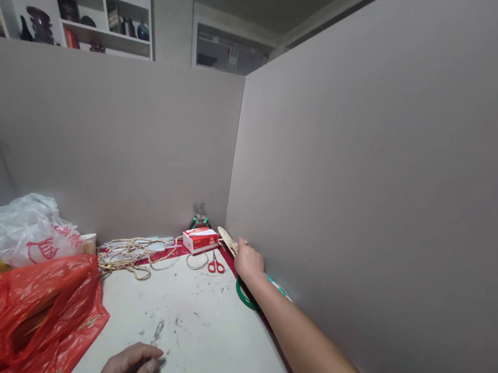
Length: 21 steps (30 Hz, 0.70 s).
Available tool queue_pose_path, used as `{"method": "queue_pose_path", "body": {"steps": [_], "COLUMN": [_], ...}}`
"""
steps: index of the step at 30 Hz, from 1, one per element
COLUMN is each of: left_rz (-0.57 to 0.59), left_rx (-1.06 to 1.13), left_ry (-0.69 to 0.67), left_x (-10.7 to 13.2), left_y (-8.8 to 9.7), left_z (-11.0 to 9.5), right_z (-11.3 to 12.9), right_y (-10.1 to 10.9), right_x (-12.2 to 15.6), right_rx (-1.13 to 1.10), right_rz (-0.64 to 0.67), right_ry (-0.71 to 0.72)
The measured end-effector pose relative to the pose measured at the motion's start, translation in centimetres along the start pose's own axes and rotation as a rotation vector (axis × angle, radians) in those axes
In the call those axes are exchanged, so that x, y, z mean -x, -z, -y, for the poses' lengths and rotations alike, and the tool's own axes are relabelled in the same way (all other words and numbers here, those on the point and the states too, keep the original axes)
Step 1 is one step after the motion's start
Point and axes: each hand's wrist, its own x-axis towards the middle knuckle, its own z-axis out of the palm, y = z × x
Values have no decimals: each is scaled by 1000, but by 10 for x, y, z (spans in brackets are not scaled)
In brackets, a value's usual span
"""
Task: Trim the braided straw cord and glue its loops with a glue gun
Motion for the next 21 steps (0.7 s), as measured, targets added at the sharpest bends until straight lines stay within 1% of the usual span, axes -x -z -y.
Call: {"method": "queue_pose_path", "body": {"steps": [2, 4, 6, 8, 10, 11, 12, 13, 15, 16, 17, 19, 21], "left_rz": [-2, -8, -31, -73, -142, -182, -222, -252, -275, -278, -291, -364, -446], "left_rx": [7, 30, 83, 179, 309, 375, 435, 483, 573, 622, 669, 752, 844], "left_ry": [-4, -10, 0, 27, 47, 45, 35, 19, -5, -11, -10, 8, 44], "left_x": [0, 1, 2, 3, 3, 3, 2, 1, -1, -3, -4, -7, -11], "left_y": [0, -1, -1, 0, 2, 4, 6, 8, 12, 15, 17, 21, 25], "left_z": [1, 0, -1, -5, -9, -12, -13, -13, -10, -7, -3, 5, 8], "right_z": [-4, -4, 3, 19, 42, 55, 68, 80, 102, 112, 120, 133, 144], "right_y": [4, 13, 24, 36, 46, 49, 51, 51, 47, 45, 41, 36, 34], "right_x": [-1, -2, 3, 15, 39, 54, 71, 90, 128, 146, 162, 185, 194], "right_rx": [-66, -145, -235, -334, -455, -608, -726, -790, -824, -829, -840, -869, -909], "right_rz": [-29, -101, -179, -231, -256, -289, -290, -262, -203, -125, -29, 134, 235], "right_ry": [-1, 6, 35, 95, 211, 336, 467, 583, 780, 860, 904, 985, 1050]}}
